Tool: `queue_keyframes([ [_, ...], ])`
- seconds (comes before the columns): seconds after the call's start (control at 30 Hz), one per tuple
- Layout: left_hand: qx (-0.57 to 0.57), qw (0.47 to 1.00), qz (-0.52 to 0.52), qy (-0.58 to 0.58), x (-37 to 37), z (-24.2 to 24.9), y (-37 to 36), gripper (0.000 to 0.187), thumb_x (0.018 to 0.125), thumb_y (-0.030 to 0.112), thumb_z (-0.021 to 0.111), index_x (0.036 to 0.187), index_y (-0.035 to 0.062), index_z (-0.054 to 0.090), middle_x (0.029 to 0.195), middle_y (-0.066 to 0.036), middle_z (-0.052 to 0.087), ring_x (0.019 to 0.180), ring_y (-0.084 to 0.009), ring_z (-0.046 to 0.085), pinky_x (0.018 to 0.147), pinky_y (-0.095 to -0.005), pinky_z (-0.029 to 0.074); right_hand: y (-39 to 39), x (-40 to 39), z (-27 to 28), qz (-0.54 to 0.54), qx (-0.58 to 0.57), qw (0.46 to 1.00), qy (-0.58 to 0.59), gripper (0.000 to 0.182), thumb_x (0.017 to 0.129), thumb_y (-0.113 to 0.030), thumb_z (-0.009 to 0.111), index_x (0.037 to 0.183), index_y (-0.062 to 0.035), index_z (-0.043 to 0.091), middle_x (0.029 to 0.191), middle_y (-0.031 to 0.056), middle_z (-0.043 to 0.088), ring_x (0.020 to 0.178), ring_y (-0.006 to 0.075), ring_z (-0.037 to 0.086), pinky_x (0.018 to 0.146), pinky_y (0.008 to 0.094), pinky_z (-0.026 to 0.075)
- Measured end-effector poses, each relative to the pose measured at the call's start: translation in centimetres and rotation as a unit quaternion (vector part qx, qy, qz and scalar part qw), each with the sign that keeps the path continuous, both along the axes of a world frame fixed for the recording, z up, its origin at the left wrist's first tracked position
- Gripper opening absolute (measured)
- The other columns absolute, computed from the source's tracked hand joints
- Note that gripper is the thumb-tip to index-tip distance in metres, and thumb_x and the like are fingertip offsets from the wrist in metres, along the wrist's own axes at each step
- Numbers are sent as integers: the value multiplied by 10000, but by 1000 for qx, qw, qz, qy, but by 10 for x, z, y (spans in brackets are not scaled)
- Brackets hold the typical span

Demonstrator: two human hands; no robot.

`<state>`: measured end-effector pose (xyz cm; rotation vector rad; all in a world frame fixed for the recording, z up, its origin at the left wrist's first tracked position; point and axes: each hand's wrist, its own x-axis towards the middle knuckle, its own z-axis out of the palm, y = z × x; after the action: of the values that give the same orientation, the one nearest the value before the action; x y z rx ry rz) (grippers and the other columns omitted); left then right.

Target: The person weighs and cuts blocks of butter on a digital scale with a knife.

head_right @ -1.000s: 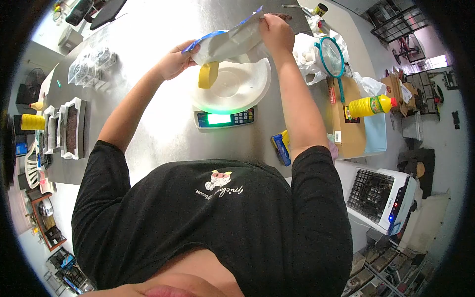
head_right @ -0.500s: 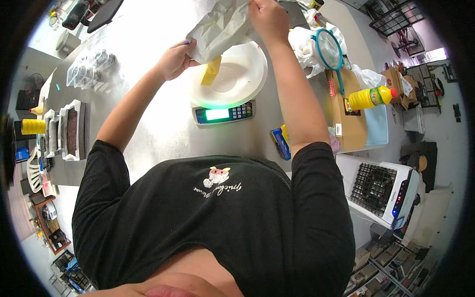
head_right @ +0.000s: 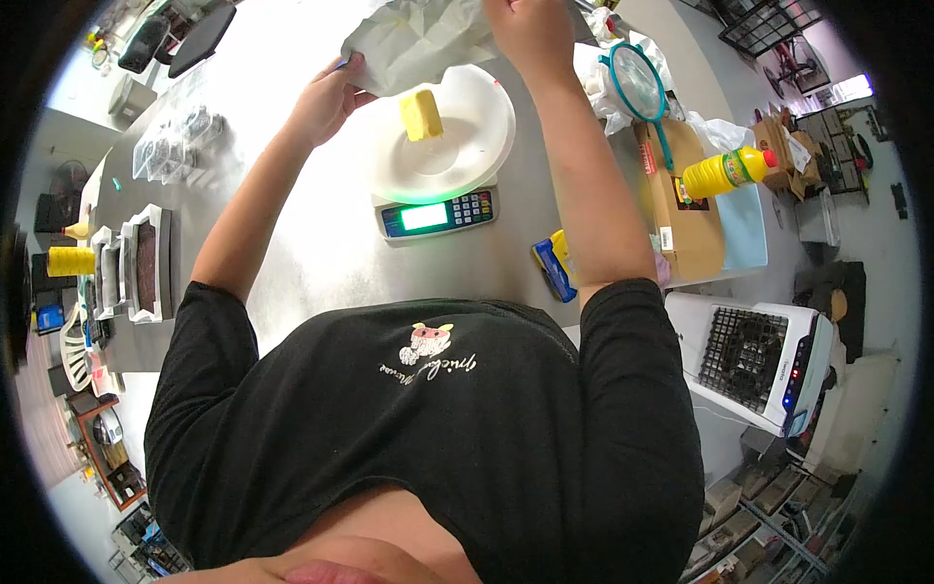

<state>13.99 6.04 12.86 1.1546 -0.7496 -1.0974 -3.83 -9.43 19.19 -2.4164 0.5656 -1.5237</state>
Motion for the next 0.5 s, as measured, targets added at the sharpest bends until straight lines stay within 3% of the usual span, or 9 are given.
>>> queue_keyframes([
  [0.13, -27, 999, -32, -29, 3, 0, -4, 502, 939, 298, 403, 1301, -31, 289, 1262, -191, 404, 1176, -290, 428, 1018, -387, 367, -3, -9, 7, -6, 1, 1000, 8, 145, 790, -141, 510, 790, -20, 591, 737, 181, 586, 747, 343, 584, 649, 395, 448],
  [0.2, -37, 992, 8, -120, 7, 0, -4, 514, 935, 303, 413, 1307, -28, 285, 1261, -194, 404, 1175, -297, 427, 1012, -394, 374, 1, -12, 10, -8, 10, 1000, 7, 141, 789, -137, 512, 791, -22, 594, 732, 182, 585, 744, 339, 587, 651, 395, 448],
  [0.27, -81, 981, 40, -172, 12, 7, 7, 502, 928, 310, 418, 1291, -20, 308, 1272, -169, 402, 1165, -290, 432, 999, -442, 357, 14, -17, 15, -54, 97, 993, 33, 154, 791, -119, 515, 843, -2, 601, 758, 187, 596, 763, 321, 601, 686, 373, 462],
  [0.3, -120, 980, 37, -155, 28, 2, 10, 483, 929, 302, 416, 1280, -16, 324, 1265, -163, 415, 1161, -286, 440, 986, -447, 370, 8, -22, 6, -18, 58, 998, 15, 251, 793, -97, 511, 1020, -15, 579, 946, 186, 607, 886, 302, 589, 786, 334, 452],
  [0.37, -164, 981, 43, -96, 61, 1, 29, 444, 931, 285, 414, 1259, -7, 351, 1247, -148, 447, 1150, -274, 456, 962, -459, 392, 23, -46, 9, 95, 114, 989, -25, 456, 788, -83, 521, 1237, -55, 446, 1223, 168, 493, 1070, 298, 505, 908, 315, 393],
  [0.4, -168, 983, 51, -54, 69, 7, 39, 425, 932, 277, 412, 1249, -2, 362, 1236, -140, 465, 1143, -267, 466, 951, -464, 401, 22, -64, 9, 67, 103, 992, 17, 515, 811, -113, 536, 1301, -107, 380, 1303, 161, 425, 1160, 307, 429, 942, 327, 365],
  [0.43, -178, 979, 98, -21, 60, 17, 53, 383, 940, 249, 390, 1247, 20, 370, 1207, -131, 498, 1134, -257, 478, 945, -463, 407, 11, -78, -2, 59, 14, 998, -19, 360, 810, -99, 468, 1165, -50, 507, 1088, 139, 568, 1012, 246, 547, 879, 350, 414],
  [0.47, -153, 969, 189, 42, 52, 25, 63, 384, 963, 202, 270, 1278, -14, 299, 1321, -175, 344, 1190, -315, 405, 1043, -519, 281, 15, -100, -8, 31, 54, 997, 34, 462, 800, -37, 445, 1260, -32, 407, 1194, 136, 485, 1100, 218, 476, 950, 348, 359],
  [0.5, -177, 961, 202, 71, 68, 14, 68, 397, 966, 210, 266, 1293, -14, 261, 1338, -176, 319, 1203, -313, 390, 1034, -513, 302, 11, -115, -20, 23, 31, 999, 3, 390, 776, -64, 521, 1162, -30, 475, 1055, 129, 530, 943, 233, 530, 831, 327, 413],
])
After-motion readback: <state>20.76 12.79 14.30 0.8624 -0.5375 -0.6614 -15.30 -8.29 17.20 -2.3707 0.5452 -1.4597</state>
